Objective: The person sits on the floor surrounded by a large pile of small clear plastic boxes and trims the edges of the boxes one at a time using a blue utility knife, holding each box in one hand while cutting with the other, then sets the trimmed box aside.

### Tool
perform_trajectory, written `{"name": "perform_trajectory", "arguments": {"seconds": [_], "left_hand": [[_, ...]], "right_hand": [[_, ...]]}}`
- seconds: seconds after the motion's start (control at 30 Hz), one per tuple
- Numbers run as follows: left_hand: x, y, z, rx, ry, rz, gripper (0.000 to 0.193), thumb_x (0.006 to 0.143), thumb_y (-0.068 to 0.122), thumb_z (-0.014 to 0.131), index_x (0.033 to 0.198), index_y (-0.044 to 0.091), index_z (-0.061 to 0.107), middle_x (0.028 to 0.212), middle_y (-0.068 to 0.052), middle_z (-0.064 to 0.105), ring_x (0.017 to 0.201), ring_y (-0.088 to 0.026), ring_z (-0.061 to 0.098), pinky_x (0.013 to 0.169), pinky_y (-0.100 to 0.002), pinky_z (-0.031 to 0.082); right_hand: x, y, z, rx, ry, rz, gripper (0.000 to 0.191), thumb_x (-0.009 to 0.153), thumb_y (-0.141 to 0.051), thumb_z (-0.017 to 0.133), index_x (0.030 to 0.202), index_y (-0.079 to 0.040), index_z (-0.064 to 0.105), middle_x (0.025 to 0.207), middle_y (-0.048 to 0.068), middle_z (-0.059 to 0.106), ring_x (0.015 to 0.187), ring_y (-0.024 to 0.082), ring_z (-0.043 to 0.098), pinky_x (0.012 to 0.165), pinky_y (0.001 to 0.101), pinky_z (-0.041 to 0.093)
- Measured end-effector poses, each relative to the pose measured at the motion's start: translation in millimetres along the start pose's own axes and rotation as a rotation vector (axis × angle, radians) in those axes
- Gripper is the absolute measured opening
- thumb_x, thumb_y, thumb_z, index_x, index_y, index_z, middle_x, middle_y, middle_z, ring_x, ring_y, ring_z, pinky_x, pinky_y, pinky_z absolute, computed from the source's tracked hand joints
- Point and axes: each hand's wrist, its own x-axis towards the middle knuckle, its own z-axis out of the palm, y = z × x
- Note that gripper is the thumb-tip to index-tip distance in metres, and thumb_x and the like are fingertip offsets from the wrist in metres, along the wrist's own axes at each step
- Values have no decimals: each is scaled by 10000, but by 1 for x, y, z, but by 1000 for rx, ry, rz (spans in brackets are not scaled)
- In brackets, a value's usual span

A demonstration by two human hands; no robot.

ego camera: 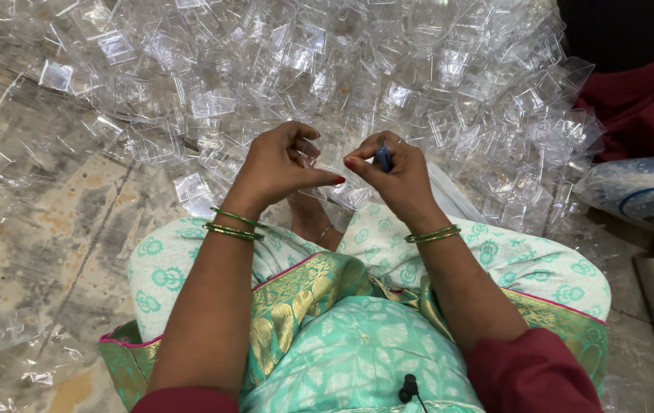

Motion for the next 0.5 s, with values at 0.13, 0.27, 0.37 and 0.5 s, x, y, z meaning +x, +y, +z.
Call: {"name": "perform_trajectory", "arguments": {"seconds": [0.13,0.27,0.37,0.5], "left_hand": [[-2,-2,-2,-117,-5,-51,816,545,360,993,1177,-48,676,969,-80,737,860,-117,670,773,-268,590],[-4,0,-2,-298,-57,-84,765,614,326,951,1208,-59,659,985,-79,731,891,-117,681,792,-265,592],[-6,12,-1,-244,52,17,672,733,288,933,1252,-42,661,1061,-89,710,967,-144,657,828,-279,557],[-28,56,-10,-278,126,162,441,888,202,823,1258,6,686,1185,-97,718,1114,-188,669,959,-312,551]], "right_hand": [[3,-3,-9,46,-33,-15,132,910,-91,808,922,-15,701,1000,7,658,927,82,630,827,251,513],[2,-1,-15,167,-145,-122,138,950,-78,761,1004,-27,645,1140,4,640,1028,80,626,888,251,522],[5,7,-20,208,-181,35,77,996,-78,721,1011,-46,652,1095,22,730,879,40,602,772,216,510],[11,26,-39,320,-13,165,40,1007,-95,693,1024,-60,696,932,36,704,619,31,456,538,204,357]]}}
